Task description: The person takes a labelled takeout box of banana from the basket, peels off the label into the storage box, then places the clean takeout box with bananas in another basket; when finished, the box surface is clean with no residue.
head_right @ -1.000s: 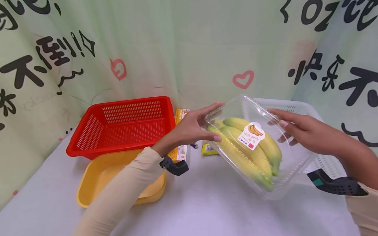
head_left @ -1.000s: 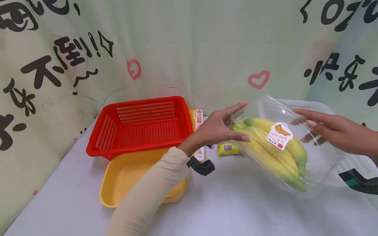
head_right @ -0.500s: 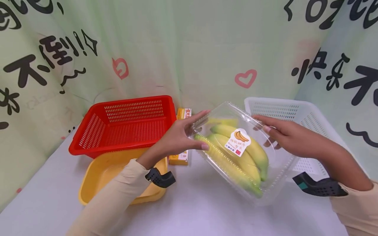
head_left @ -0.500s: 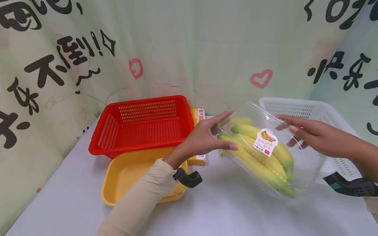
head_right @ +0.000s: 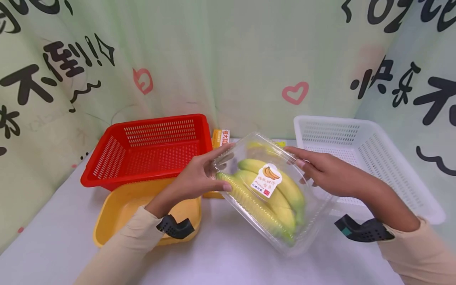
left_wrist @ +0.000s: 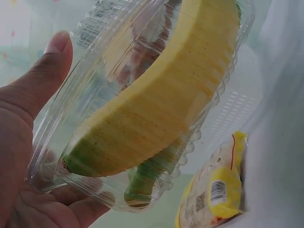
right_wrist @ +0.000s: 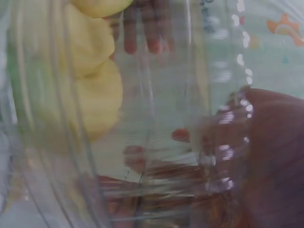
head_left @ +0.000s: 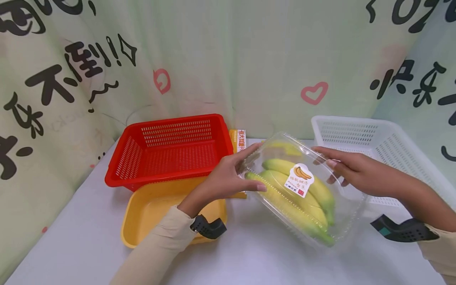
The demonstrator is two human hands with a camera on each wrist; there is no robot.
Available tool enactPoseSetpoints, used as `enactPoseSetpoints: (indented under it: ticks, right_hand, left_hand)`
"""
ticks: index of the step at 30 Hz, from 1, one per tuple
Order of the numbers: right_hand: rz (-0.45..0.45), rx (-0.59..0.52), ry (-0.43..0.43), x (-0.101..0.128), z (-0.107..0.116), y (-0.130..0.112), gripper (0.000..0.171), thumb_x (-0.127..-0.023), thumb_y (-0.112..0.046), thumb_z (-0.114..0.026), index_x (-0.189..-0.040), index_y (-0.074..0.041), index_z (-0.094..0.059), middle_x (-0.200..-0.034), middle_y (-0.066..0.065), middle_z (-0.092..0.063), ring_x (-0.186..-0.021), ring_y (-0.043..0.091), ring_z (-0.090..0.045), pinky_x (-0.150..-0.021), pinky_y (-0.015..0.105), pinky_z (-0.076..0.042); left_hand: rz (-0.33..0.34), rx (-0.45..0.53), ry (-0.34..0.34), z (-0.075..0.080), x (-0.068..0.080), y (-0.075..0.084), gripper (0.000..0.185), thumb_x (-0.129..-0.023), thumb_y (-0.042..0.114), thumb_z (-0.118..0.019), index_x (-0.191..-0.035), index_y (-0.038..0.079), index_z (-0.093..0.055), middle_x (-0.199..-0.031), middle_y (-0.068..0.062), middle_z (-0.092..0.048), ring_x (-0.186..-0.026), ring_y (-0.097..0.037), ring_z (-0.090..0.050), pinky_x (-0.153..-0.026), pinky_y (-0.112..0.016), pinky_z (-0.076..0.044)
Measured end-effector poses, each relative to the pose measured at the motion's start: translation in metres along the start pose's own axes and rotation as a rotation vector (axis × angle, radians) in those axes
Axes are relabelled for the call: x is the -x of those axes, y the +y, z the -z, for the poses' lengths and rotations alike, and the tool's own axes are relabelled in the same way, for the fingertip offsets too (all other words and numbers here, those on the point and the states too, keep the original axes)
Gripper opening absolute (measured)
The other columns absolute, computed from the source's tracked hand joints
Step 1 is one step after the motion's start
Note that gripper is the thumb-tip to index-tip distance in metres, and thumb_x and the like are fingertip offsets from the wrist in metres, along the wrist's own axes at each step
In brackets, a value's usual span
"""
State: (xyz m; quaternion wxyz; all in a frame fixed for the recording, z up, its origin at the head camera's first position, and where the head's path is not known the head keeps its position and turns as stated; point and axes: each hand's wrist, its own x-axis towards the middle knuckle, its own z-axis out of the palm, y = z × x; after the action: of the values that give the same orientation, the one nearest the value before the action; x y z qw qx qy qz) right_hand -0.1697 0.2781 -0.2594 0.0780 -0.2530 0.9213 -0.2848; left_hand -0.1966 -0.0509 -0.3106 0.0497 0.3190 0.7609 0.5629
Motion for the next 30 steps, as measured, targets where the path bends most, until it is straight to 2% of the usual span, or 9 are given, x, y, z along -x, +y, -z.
enactPoseSetpoints:
  ticks: [5,13,19,23,30]
  right_hand:
    - [0.003,-0.023,-0.028,-0.004,-0.01,-0.004,0.048,-0.106,-0.015,-0.041,-0.152,-0.009,-0.031,-0.128,0.02,-0.057,-0.082,0.013,-0.065,-0.063,0.031,-0.056]
    - [0.001,-0.035,-0.011,-0.001,-0.033,-0.001,0.049,-0.105,-0.014,-0.045,-0.152,-0.007,-0.033,-0.129,0.02,-0.057,-0.081,0.011,-0.064,-0.064,0.029,-0.055]
    - [0.008,-0.051,-0.024,-0.001,-0.045,0.001,0.048,-0.104,-0.015,-0.046,-0.15,-0.006,-0.035,-0.131,0.022,-0.056,-0.08,0.009,-0.064,-0.064,0.029,-0.056]
    - [0.011,-0.055,-0.05,-0.001,-0.051,0.001,0.047,-0.105,-0.017,-0.045,-0.15,-0.006,-0.036,-0.13,0.02,-0.057,-0.08,0.009,-0.064,-0.064,0.029,-0.055]
    - [0.012,-0.077,-0.074,0.007,-0.057,0.002,0.047,-0.105,-0.016,-0.045,-0.15,-0.007,-0.036,-0.13,0.019,-0.056,-0.082,0.006,-0.064,-0.063,0.028,-0.053]
  left_hand:
    - [0.003,0.009,-0.005,0.002,0.013,-0.006,0.091,-0.074,0.023,-0.087,-0.15,0.031,-0.038,-0.132,0.001,-0.054,-0.108,-0.02,-0.054,-0.075,-0.031,-0.058]
    - [0.025,-0.011,0.03,-0.004,0.032,-0.015,0.094,-0.07,0.025,-0.089,-0.149,0.033,-0.039,-0.138,0.002,-0.051,-0.11,-0.019,-0.054,-0.076,-0.031,-0.057]
    - [0.076,-0.018,0.055,-0.008,0.046,-0.019,0.092,-0.07,0.026,-0.089,-0.148,0.037,-0.04,-0.139,0.003,-0.05,-0.111,-0.019,-0.051,-0.077,-0.029,-0.057]
    - [0.111,-0.006,0.073,-0.014,0.057,-0.017,0.092,-0.071,0.027,-0.089,-0.148,0.037,-0.04,-0.141,0.001,-0.049,-0.119,-0.018,-0.048,-0.084,-0.027,-0.054]
    - [0.082,-0.006,0.106,-0.026,0.074,-0.013,0.097,-0.067,0.026,-0.091,-0.149,0.031,-0.039,-0.141,0.003,-0.051,-0.119,-0.012,-0.052,-0.098,-0.032,-0.047]
